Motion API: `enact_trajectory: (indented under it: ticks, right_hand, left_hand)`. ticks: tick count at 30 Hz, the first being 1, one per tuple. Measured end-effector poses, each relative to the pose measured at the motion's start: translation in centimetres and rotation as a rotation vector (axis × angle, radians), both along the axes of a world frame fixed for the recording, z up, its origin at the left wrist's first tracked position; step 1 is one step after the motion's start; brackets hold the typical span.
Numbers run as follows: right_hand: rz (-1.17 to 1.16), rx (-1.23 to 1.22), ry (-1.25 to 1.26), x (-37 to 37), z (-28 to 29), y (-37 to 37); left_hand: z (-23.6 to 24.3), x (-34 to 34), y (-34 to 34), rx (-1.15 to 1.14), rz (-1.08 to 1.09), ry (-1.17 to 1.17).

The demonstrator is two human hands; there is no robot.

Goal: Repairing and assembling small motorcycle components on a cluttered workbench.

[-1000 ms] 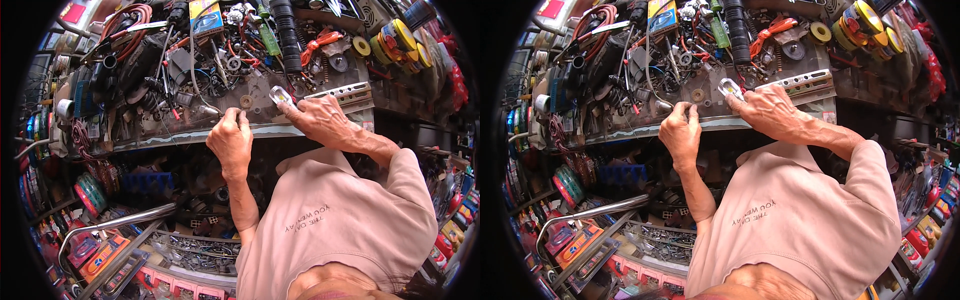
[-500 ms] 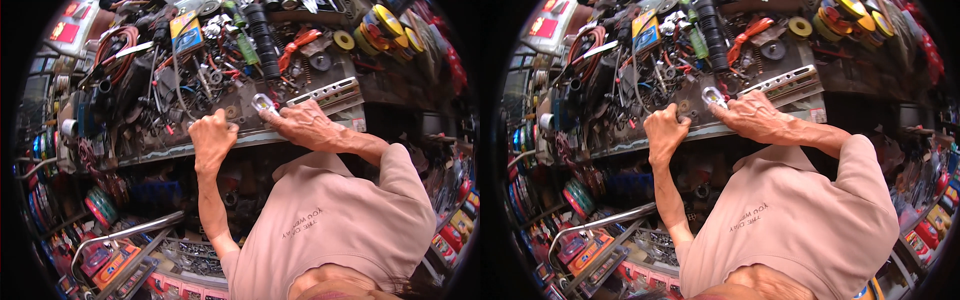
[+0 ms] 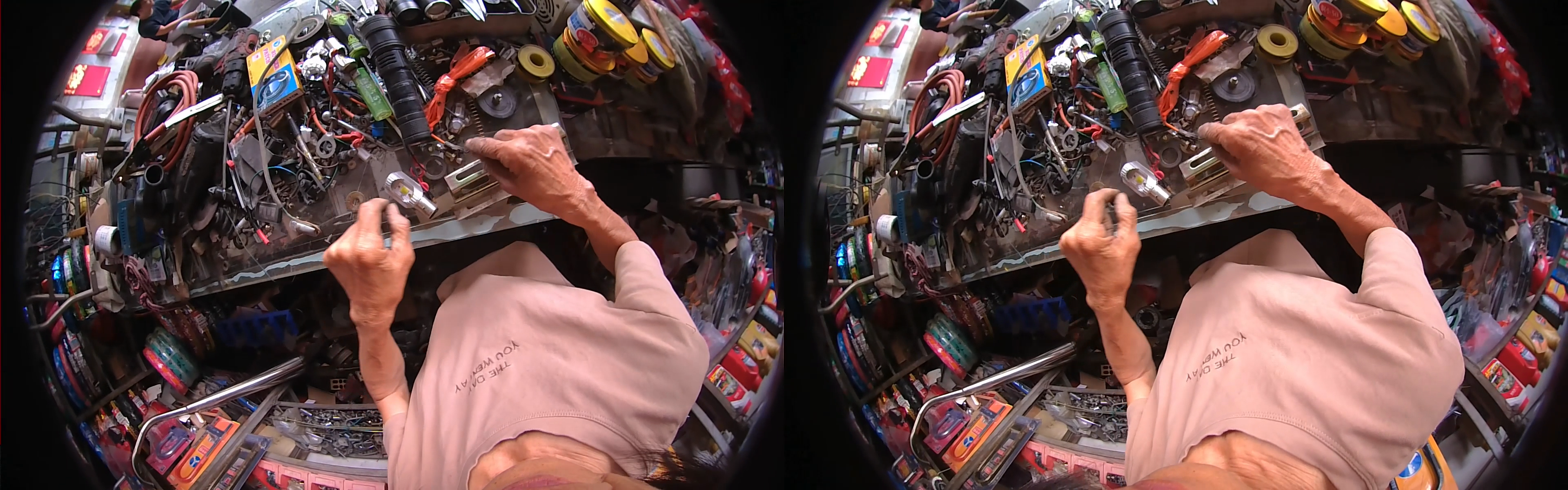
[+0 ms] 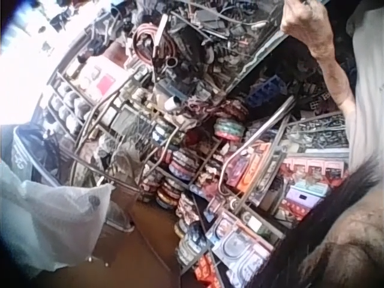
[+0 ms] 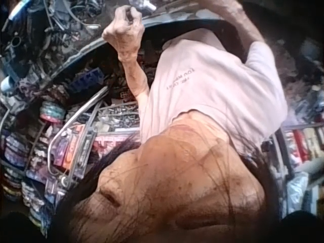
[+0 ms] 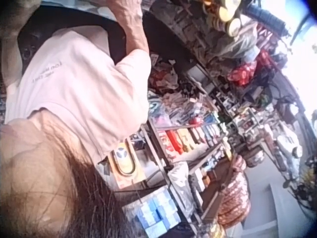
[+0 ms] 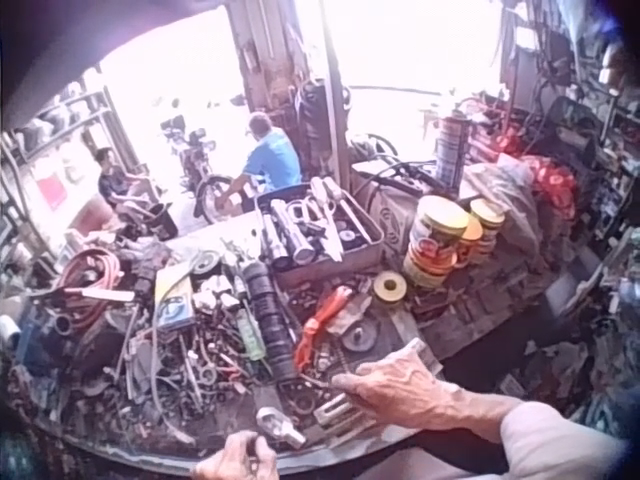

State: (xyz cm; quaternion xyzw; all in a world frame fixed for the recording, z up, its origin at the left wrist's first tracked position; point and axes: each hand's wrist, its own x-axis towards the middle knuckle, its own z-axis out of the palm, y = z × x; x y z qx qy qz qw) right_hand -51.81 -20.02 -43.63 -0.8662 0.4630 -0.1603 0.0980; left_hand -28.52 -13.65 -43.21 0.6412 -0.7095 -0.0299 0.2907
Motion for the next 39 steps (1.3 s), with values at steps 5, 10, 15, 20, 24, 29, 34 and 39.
enact_trajectory:
  ticks: [5, 10, 15, 20, 24, 29, 34, 39]
  right_hand:
    - [-0.016, -0.029, -0.027, -0.5, -0.1, -0.7]
    - [-0.054, 0.038, 0.013, 2.0, -1.2, -0.4]
    - [-0.105, 0.076, -0.131, 2.7, -1.8, -0.2]
    - [-0.032, 0.089, -0.285, 2.6, -1.6, -0.3]
    - [0.023, 0.137, -0.556, 2.8, -0.7, -0.2]
    - [0.083, 0.514, -0.764, 2.9, 0.8, 0.1]
    - [-0.061, 1.242, -1.021, 2.8, 0.6, -0.3]
    - [-0.007, 1.446, -1.144, 2.8, 0.4, -0.8]
  left_hand:
    - [-1.9, -2.9, 0.7, -0.006, -0.052, 0.19]
    - [-3.1, -4.0, 0.8, 0.002, -0.101, 0.202]
    - [-2.1, -4.9, 2.4, 0.323, -0.009, 1.07]
    - [-1.7, -4.7, 1.6, 0.409, 0.075, 1.456]
    - [-1.7, -4.6, 0.8, 0.433, 0.137, 1.473]
    - [-0.9, -4.6, 0.1, 0.425, 0.072, 1.678]
    - [-1.7, -4.3, -0.2, 0.391, -0.038, 1.888]
    - [-1.6, -4.0, -0.4, 0.378, -0.04, 1.866]
